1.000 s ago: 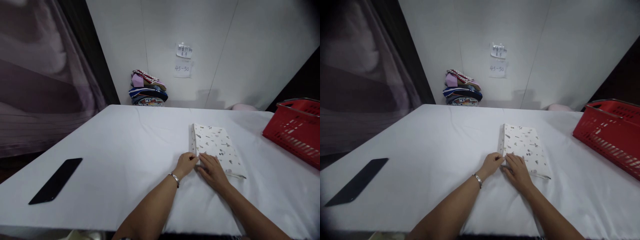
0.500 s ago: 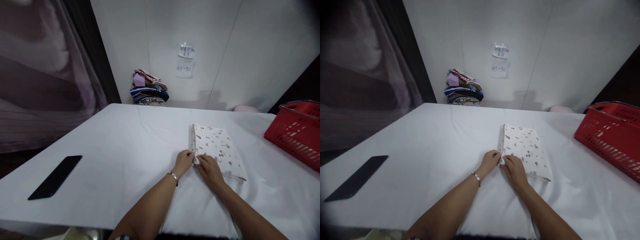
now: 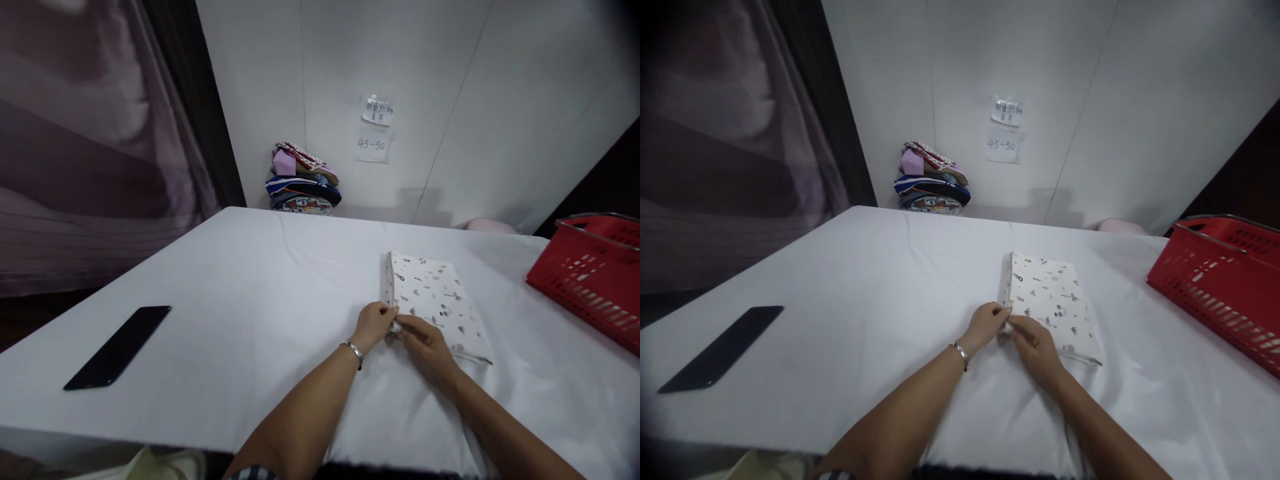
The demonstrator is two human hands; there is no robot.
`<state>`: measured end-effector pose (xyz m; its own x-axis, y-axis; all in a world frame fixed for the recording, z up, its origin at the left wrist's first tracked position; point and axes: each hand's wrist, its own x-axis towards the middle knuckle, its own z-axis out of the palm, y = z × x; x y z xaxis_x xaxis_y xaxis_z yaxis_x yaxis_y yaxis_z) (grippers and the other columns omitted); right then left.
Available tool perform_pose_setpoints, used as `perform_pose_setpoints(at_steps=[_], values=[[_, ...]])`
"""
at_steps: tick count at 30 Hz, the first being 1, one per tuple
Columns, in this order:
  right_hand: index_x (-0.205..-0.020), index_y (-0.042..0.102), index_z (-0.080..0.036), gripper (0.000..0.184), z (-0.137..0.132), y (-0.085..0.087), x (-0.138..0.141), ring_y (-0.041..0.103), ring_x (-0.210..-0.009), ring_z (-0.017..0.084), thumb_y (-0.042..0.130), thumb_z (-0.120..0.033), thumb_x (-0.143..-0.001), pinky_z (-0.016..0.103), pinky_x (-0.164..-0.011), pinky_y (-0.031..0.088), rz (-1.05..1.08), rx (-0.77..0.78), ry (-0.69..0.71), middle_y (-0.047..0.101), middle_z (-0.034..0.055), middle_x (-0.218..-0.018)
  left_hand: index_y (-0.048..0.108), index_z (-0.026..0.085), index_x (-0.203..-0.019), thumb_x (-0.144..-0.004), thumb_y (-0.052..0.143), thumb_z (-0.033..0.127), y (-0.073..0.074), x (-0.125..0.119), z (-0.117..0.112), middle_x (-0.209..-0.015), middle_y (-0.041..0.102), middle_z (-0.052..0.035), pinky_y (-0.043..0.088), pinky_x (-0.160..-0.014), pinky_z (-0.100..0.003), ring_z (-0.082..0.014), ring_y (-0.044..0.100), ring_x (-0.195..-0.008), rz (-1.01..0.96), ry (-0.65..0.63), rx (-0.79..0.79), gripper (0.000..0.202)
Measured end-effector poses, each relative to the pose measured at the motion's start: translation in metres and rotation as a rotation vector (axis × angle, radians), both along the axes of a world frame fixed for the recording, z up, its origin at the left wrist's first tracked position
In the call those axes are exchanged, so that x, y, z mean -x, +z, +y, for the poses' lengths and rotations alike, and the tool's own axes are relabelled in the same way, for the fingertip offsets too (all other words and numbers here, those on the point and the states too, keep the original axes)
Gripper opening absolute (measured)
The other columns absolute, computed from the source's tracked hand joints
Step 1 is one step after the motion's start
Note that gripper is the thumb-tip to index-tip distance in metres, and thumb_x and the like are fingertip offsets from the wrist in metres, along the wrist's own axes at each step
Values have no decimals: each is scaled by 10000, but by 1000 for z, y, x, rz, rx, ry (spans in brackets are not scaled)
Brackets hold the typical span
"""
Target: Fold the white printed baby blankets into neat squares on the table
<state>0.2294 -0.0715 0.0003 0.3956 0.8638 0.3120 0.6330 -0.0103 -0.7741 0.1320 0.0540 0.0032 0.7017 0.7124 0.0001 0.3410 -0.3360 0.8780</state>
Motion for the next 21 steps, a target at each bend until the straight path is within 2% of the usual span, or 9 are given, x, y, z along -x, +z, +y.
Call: perform_pose_setpoints(at_steps=[2, 5, 7, 10, 13, 16, 18, 21], values=[[-964, 661, -220, 291, 5, 8, -7, 614, -949, 232, 512, -393, -784, 397, -846, 483, 196, 47, -33, 687, 72, -989, 648, 171, -749, -804, 504, 453, 0, 0, -2, -700, 652, -17, 385, -596, -230, -141, 570, -680, 3, 1, -15, 322], [-899, 651, -187, 307, 21, 21, -23, 638, -738, 203, 525, -421, -746, 321, -646, 511, 279, 131, -181, 701, 67, -815, 645, 173, -744, -781, 544, 422, 1, 1, -4, -710, 649, -12, 377, -598, -228, -142, 567, -693, 11, 6, -27, 271], [-854, 633, -179, 303, 36, 31, -33, 606, -598, 171, 497, -431, -755, 274, -534, 465, 206, 232, -257, 679, 48, -697, 641, 173, -726, -768, 561, 397, 1, 2, -4, -700, 642, -6, 372, -600, -225, -138, 560, -690, 10, 9, -23, 241], [-711, 601, -186, 328, 59, 41, -42, 557, -522, 148, 447, -465, -789, 249, -508, 396, -53, 422, -253, 612, 20, -539, 636, 171, -718, -764, 566, 367, 1, 3, -4, -683, 633, 0, 368, -599, -221, -131, 555, -678, -11, 4, -11, 213], [-645, 577, -184, 347, 77, 44, -45, 550, -558, 151, 460, -480, -781, 248, -528, 357, -303, 553, -250, 620, 38, -572, 634, 166, -727, -762, 572, 356, 0, 3, -4, -685, 635, -1, 372, -601, -219, -128, 555, -669, -30, -1, 8, 203], [-630, 575, -173, 243, 87, 41, -46, 552, -614, 156, 499, -370, -752, 244, -539, 335, -425, 589, -243, 642, 61, -660, 638, 166, -740, -766, 569, 360, -1, 3, -4, -694, 642, -4, 375, -600, -222, -129, 558, -667, -29, -13, 17, 207], [-625, 577, -170, 196, 89, 39, -47, 552, -630, 152, 481, -291, -746, 238, -552, 334, -437, 586, -220, 638, 56, -659, 641, 171, -741, -767, 567, 368, -2, 2, -4, -694, 641, -2, 375, -599, -224, -133, 561, -674, -17, -16, 9, 212], [-645, 585, -171, 198, 87, 37, -48, 550, -636, 144, 449, -262, -757, 231, -568, 340, -432, 573, -193, 630, 37, -646, 642, 174, -724, -768, 564, 368, -2, 2, -4, -684, 637, -2, 373, -600, -226, -137, 560, -680, -8, -14, -7, 214]])
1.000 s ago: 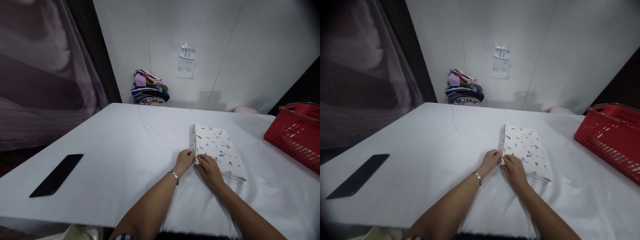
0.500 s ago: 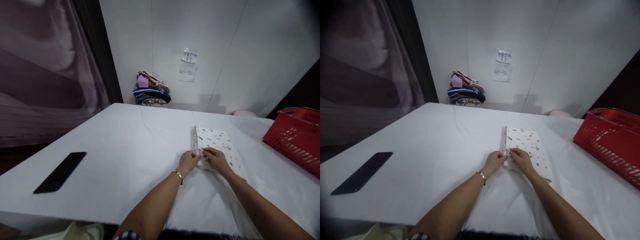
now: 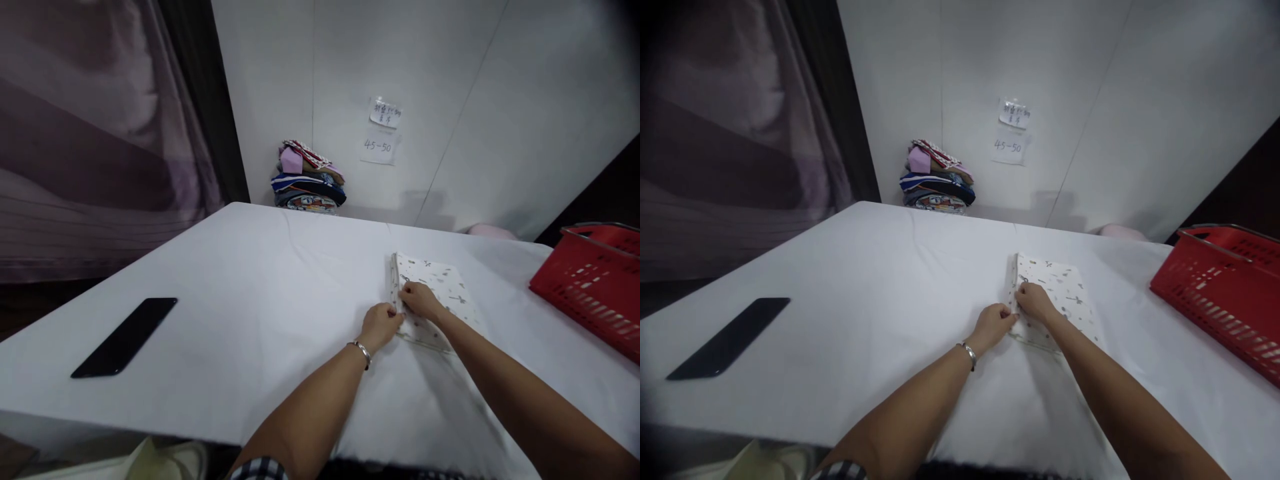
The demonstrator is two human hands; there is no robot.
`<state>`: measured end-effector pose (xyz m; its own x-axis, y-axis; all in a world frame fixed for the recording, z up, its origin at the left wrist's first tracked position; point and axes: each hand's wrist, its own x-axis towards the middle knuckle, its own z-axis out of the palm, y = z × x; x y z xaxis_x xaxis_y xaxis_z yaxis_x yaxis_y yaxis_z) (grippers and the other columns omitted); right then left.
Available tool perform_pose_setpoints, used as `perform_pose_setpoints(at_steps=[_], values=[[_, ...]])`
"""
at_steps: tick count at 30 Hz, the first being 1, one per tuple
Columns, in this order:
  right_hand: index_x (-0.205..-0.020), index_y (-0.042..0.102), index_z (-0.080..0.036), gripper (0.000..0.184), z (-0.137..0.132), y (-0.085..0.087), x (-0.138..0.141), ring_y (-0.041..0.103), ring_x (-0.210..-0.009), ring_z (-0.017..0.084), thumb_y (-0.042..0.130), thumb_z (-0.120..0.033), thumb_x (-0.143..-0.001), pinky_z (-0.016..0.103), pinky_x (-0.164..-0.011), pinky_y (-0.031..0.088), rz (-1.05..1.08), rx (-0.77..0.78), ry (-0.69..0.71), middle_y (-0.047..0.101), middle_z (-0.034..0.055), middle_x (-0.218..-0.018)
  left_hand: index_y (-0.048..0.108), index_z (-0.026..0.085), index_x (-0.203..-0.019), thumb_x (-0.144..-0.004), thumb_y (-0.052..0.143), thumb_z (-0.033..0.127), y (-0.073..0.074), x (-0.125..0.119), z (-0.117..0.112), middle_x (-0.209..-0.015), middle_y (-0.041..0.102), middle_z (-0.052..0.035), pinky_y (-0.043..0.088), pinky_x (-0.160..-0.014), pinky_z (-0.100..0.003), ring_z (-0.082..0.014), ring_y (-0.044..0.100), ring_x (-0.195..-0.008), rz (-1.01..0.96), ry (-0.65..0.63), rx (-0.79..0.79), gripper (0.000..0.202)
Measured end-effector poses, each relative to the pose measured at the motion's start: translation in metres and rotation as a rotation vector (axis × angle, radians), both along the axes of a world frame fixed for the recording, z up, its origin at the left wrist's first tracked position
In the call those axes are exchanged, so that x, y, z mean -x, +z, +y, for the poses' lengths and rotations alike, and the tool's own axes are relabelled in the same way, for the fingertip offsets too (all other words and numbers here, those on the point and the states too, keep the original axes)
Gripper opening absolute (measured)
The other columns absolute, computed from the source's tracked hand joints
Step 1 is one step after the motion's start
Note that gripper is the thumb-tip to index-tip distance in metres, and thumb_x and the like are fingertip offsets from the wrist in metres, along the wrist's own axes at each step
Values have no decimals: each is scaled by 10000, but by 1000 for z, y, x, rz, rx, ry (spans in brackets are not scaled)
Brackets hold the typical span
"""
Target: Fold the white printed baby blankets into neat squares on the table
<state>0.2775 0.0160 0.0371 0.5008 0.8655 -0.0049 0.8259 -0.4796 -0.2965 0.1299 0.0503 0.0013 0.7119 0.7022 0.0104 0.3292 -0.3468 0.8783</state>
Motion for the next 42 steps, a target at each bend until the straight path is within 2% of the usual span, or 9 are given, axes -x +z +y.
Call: perform_pose_setpoints(at_steps=[3, 9, 12, 18, 25, 28, 33, 38, 42], values=[[-653, 579, -173, 213, -1, -1, 1, 553, -640, 142, 441, -284, -774, 230, -572, 345, 9, 2, 12, 633, 35, -655, 641, 175, -708, -767, 557, 365, -1, 0, 0, -668, 630, 0, 365, -595, -226, -135, 548, -663, -15, -4, -8, 216], [-712, 568, -171, 302, 7, 0, 6, 577, -689, 199, 511, -466, -738, 261, -567, 352, -31, 74, -38, 649, 93, -729, 622, 179, -647, -766, 540, 360, -4, 0, 0, -588, 574, 25, 317, -546, -227, -116, 494, -582, -41, -24, -43, 232], [-724, 574, -160, 218, 10, 3, 7, 585, -720, 218, 533, -374, -713, 268, -570, 350, -46, 105, -46, 653, 116, -758, 624, 175, -638, -768, 534, 352, -6, 0, 1, -583, 573, 26, 309, -539, -224, -113, 494, -580, -71, -32, -42, 238], [-684, 567, -171, 100, 4, 4, 5, 580, -651, 153, 477, -213, -702, 224, -564, 354, 14, 70, -36, 633, 45, -642, 653, 171, -688, -782, 519, 379, -6, 1, 1, -611, 594, 25, 320, -551, -216, -105, 501, -589, -59, -65, -11, 265], [-691, 549, -166, 151, 8, -3, 3, 574, -672, 174, 563, -316, -679, 230, -542, 335, 34, 32, -84, 629, 61, -668, 642, 165, -660, -776, 511, 371, -6, 0, 2, -588, 567, 33, 296, -532, -210, -95, 480, -576, -64, -88, -17, 270], [-680, 541, -171, 97, 8, -5, 1, 574, -669, 168, 581, -254, -647, 225, -543, 339, 66, 11, -78, 626, 52, -664, 646, 165, -663, -778, 502, 374, -6, 1, 2, -581, 563, 32, 295, -525, -210, -96, 477, -566, -65, -96, -7, 280], [-720, 530, -182, 60, -2, -8, -1, 516, -444, 112, 486, -221, -707, 204, -466, 341, 210, -17, -68, 533, -31, -457, 643, 156, -654, -809, 465, 410, -3, 3, 2, -582, 569, 27, 301, -530, -212, -97, 481, -570, -48, -79, -38, 346], [-739, 514, -186, 56, -9, -11, -3, 461, -372, 92, 493, -219, -699, 194, -416, 330, 375, -147, -85, 480, -68, -406, 632, 159, -624, -834, 442, 425, -2, 2, 1, -581, 577, 22, 324, -550, -210, -96, 483, -562, -43, -110, -59, 388], [-706, 498, -190, 32, -8, -12, -2, 437, -343, 88, 510, -204, -681, 191, -393, 317, 454, -191, -98, 452, -78, -375, 645, 161, -677, -841, 450, 365, -1, 0, 1, -696, 627, -12, 375, -626, -220, -117, 530, -648, -52, 21, -93, 326]])
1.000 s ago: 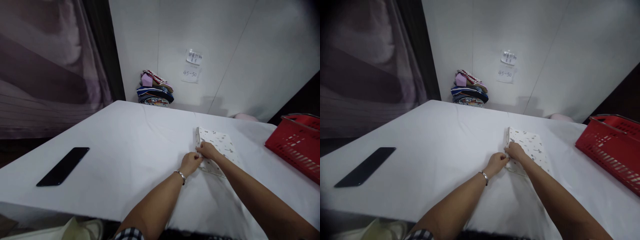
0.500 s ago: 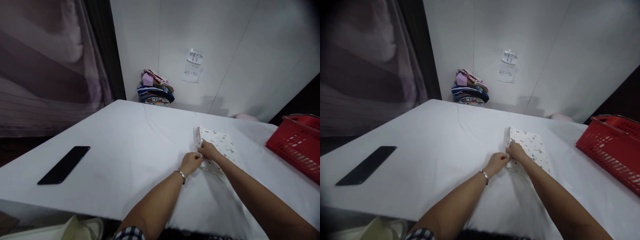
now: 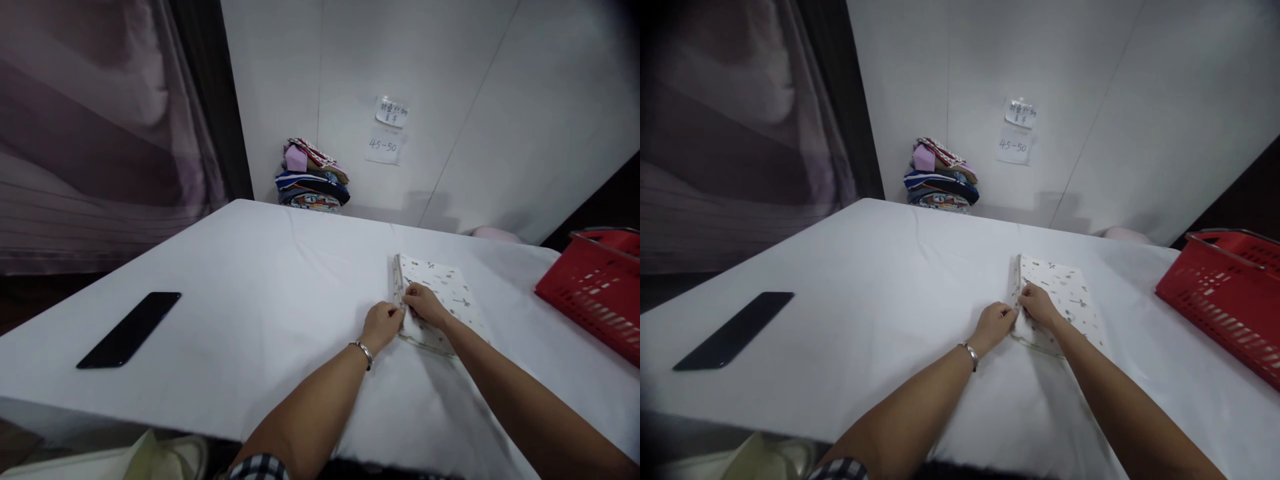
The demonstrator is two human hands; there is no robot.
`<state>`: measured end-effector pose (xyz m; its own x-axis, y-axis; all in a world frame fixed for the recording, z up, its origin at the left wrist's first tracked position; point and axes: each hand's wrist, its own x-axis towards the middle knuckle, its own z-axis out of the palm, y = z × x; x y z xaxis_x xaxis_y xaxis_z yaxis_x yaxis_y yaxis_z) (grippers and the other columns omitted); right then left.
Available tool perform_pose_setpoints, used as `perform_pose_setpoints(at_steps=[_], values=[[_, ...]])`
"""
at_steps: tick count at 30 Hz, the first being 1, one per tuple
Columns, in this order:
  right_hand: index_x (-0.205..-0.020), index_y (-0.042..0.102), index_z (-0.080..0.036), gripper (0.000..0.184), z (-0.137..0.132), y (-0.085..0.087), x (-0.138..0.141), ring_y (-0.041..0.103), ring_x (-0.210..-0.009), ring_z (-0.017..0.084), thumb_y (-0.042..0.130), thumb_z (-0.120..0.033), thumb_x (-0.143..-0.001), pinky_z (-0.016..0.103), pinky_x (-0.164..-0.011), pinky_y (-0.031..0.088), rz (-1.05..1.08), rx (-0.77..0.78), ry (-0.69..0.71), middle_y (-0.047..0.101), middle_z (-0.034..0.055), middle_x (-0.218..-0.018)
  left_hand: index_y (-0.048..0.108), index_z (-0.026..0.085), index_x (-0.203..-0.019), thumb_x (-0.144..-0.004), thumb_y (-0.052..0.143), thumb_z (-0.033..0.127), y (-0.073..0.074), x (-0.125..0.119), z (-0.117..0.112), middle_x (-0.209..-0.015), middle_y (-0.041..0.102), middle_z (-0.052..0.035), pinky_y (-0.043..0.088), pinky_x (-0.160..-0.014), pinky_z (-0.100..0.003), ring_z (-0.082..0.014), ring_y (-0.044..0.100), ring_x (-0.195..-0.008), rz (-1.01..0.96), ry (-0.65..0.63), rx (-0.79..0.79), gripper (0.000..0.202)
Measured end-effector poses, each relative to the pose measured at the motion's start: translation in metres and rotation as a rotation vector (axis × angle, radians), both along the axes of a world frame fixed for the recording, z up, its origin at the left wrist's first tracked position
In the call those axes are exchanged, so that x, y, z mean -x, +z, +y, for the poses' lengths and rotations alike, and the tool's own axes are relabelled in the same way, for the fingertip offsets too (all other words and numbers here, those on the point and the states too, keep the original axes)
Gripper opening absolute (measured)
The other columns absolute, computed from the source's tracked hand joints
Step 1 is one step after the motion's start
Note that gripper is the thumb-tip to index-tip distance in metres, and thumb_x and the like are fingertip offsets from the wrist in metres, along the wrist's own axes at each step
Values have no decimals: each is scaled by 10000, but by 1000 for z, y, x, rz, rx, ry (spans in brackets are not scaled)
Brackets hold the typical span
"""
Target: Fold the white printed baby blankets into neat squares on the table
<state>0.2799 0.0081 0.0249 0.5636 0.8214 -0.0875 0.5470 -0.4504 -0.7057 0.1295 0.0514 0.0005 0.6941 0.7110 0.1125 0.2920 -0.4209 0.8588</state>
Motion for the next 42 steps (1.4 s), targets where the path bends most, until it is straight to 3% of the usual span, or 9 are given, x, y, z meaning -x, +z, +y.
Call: perform_pose_setpoints(at_steps=[4, 10, 16, 20, 25, 28, 31, 36, 42], values=[[-691, 484, -192, 40, 0, 1, 2, 451, -346, 85, 516, -190, -667, 185, -382, 312, 15, -24, 11, 467, -76, -399, 645, 170, -838, -793, 527, 284, 2, -1, -1, -771, 659, -22, 403, -658, -228, -133, 560, -701, 39, 99, 63, 169], [-700, 493, -192, 37, 4, 3, 3, 468, -351, 100, 524, -208, -688, 190, -394, 318, -48, 112, 18, 471, -64, -370, 646, 172, -736, -810, 483, 305, 0, 1, -1, -702, 659, -18, 394, -617, -231, -137, 567, -666, 64, -16, 27, 223], [-707, 506, -185, 136, 10, 4, 4, 484, -383, 91, 599, -281, -687, 185, -400, 319, -118, 173, 24, 513, -51, -426, 627, 174, -695, -860, 394, 352, 1, 1, -1, -668, 647, -12, 370, -589, -227, -128, 554, -635, 60, -34, 26, 336], [-720, 517, -178, 74, 3, 9, 6, 481, -368, 90, 568, -230, -717, 187, -388, 351, 65, 145, 30, 496, -58, -425, 613, 176, -734, -826, 450, 484, 4, 3, -3, -692, 638, -10, 357, -573, -232, -137, 548, -650, 106, -41, 21, 360], [-752, 539, -169, 107, -5, 16, 0, 569, -465, 100, 507, -262, -793, 196, -436, 442, 198, 150, 51, 598, -2, -569, 583, 196, -742, -757, 555, 369, 3, 4, -7, -704, 616, 10, 320, -557, -228, -133, 517, -652, 140, -19, -41, 176], [-688, 509, -171, 232, 3, 15, -7, 563, -451, 94, 502, -365, -814, 193, -411, 428, 115, 160, 14, 624, 26, -617, 571, 197, -732, -761, 547, 355, 3, 3, -8, -700, 607, 12, 315, -558, -229, -131, 503, -644, 139, -20, -49, 162], [-655, 498, -178, 297, 18, 13, -14, 533, -408, 103, 508, -434, -804, 204, -402, 401, 5, 184, -12, 590, 19, -524, 571, 196, -744, -768, 544, 367, 5, 4, -8, -717, 610, 11, 322, -564, -227, -130, 505, -652, 150, -32, -29, 175], [-618, 535, -177, 205, 35, 13, -20, 535, -439, 130, 556, -325, -759, 223, -487, 378, -223, 240, 12, 530, -1, -419, 572, 192, -742, -764, 551, 366, 5, 4, -7, -710, 608, 15, 320, -559, -226, -126, 504, -649, 158, -43, -10, 177], [-665, 577, -172, 196, 36, 12, -15, 578, -601, 148, 500, -307, -784, 226, -564, 362, -404, 264, 47, 589, 23, -528, 568, 196, -751, -761, 548, 364, 1, 3, -6, -711, 604, 21, 313, -560, -225, -122, 494, -637, 149, -60, -32, 170]])
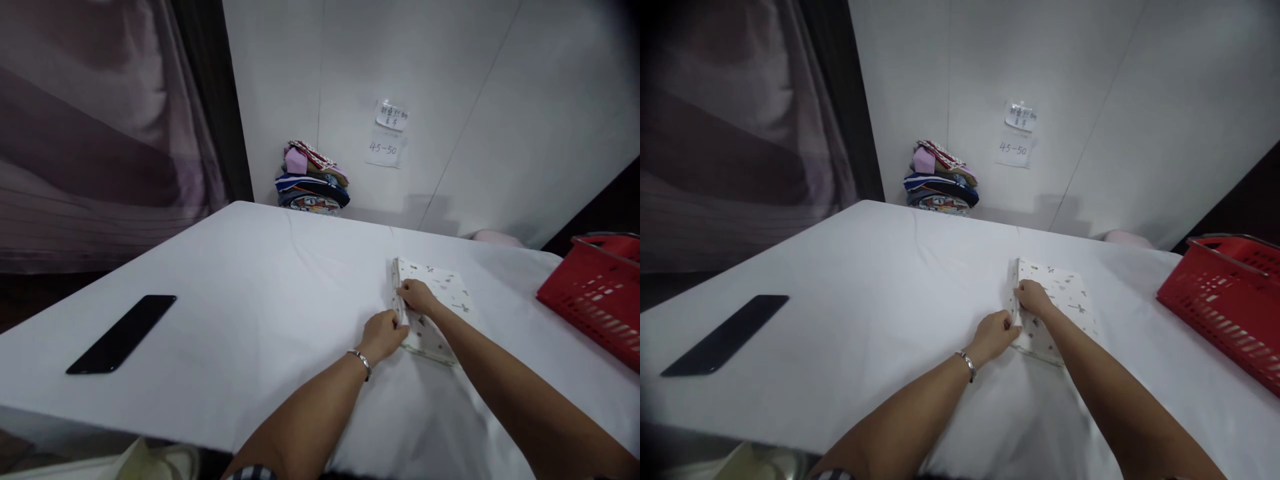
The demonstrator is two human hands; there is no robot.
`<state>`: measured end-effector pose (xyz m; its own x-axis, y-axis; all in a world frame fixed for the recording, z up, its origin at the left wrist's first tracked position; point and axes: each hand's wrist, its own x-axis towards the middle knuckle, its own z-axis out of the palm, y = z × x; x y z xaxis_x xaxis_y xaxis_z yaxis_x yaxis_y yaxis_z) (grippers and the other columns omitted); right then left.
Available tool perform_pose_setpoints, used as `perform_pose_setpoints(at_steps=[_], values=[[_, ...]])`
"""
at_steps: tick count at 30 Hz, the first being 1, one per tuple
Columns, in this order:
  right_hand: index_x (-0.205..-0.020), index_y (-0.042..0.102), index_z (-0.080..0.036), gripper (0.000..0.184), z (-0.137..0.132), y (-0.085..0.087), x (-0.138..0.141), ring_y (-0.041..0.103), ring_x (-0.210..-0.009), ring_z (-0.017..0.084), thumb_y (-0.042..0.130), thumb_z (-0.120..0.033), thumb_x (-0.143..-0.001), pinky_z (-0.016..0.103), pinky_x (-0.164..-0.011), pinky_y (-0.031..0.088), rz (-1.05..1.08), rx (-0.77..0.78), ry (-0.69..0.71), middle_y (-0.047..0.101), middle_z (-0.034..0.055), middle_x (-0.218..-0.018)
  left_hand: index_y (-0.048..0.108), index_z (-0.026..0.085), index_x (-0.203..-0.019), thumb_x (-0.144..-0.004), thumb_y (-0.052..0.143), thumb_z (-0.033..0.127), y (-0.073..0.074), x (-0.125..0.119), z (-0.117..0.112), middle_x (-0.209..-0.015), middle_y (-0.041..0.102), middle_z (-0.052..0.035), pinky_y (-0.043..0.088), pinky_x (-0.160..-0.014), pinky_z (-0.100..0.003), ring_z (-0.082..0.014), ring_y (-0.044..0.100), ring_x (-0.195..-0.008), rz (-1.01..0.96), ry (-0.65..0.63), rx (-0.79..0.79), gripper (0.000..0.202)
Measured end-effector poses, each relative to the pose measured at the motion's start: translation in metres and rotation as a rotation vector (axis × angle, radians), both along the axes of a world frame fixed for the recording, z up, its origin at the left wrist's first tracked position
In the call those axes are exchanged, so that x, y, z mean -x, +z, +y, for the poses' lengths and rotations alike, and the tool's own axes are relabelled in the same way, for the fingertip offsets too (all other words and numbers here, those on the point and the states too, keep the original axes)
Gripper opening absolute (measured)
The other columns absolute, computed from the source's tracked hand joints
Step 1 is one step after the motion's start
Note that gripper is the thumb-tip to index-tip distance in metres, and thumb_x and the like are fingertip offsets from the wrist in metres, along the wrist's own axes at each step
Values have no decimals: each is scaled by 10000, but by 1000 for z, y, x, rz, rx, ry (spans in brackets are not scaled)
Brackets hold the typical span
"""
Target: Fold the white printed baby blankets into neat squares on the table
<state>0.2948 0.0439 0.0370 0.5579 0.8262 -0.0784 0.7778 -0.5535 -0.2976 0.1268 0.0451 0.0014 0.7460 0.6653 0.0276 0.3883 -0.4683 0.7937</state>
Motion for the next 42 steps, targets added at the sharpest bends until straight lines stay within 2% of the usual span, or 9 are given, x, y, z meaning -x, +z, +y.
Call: perform_pose_setpoints(at_steps=[6, 10, 15, 24, 32, 38, 42], values=[[-781, 602, -165, 272, 4, -1, 7, 603, -716, 186, 536, -428, -765, 237, -558, 363, -77, 54, -29, 657, 74, -718, 568, 191, -768, -768, 544, 372, -2, 1, 0, -721, 609, 12, 300, -550, -235, -131, 505, -647, 0, -10, -27, 183], [-818, 616, -156, 218, 6, 3, 11, 612, -799, 224, 536, -349, -756, 260, -588, 378, -120, 93, -38, 668, 122, -856, 565, 193, -759, -777, 534, 385, -1, 0, 0, -709, 607, 10, 297, -546, -236, -135, 511, -650, -5, -11, -27, 196], [-821, 637, -154, 189, 9, 6, 11, 620, -832, 236, 516, -284, -755, 278, -633, 408, -135, 131, -18, 672, 133, -884, 572, 193, -761, -772, 541, 388, 0, 1, 0, -728, 615, 9, 315, -561, -235, -135, 514, -660, -3, -8, -11, 197], [-970, 631, -110, 374, 32, 7, -14, 606, -932, 273, 494, -404, -784, 319, -710, 431, -180, 150, -64, 652, 187, -988, 576, 195, -732, -765, 544, 362, 0, 1, 0, -710, 613, 20, 309, -553, -226, -122, 502, -640, -18, 10, -5, 173], [-952, 643, -145, 280, 40, 3, -18, 607, -939, 244, 462, -296, -801, 291, -714, 425, -192, 129, -49, 656, 151, -1001, 593, 201, -774, -761, 542, 378, 0, 1, 0, -746, 627, 15, 323, -563, -228, -130, 512, -660, -8, 12, 20, 185], [-1010, 624, -114, 411, 51, 2, -30, 598, -950, 267, 462, -431, -805, 316, -712, 435, -204, 131, -79, 636, 186, -1036, 590, 198, -754, -763, 522, 372, 2, 1, -1, -734, 619, 11, 318, -561, -233, -133, 511, -658, -6, 8, 30, 187], [-985, 627, -129, 364, 59, 1, -37, 596, -956, 266, 432, -392, -826, 320, -716, 431, -202, 132, -61, 642, 170, -1027, 584, 195, -749, -759, 519, 374, 2, 1, -1, -731, 618, 7, 308, -556, -232, -131, 507, -653, 5, 19, 27, 191]])
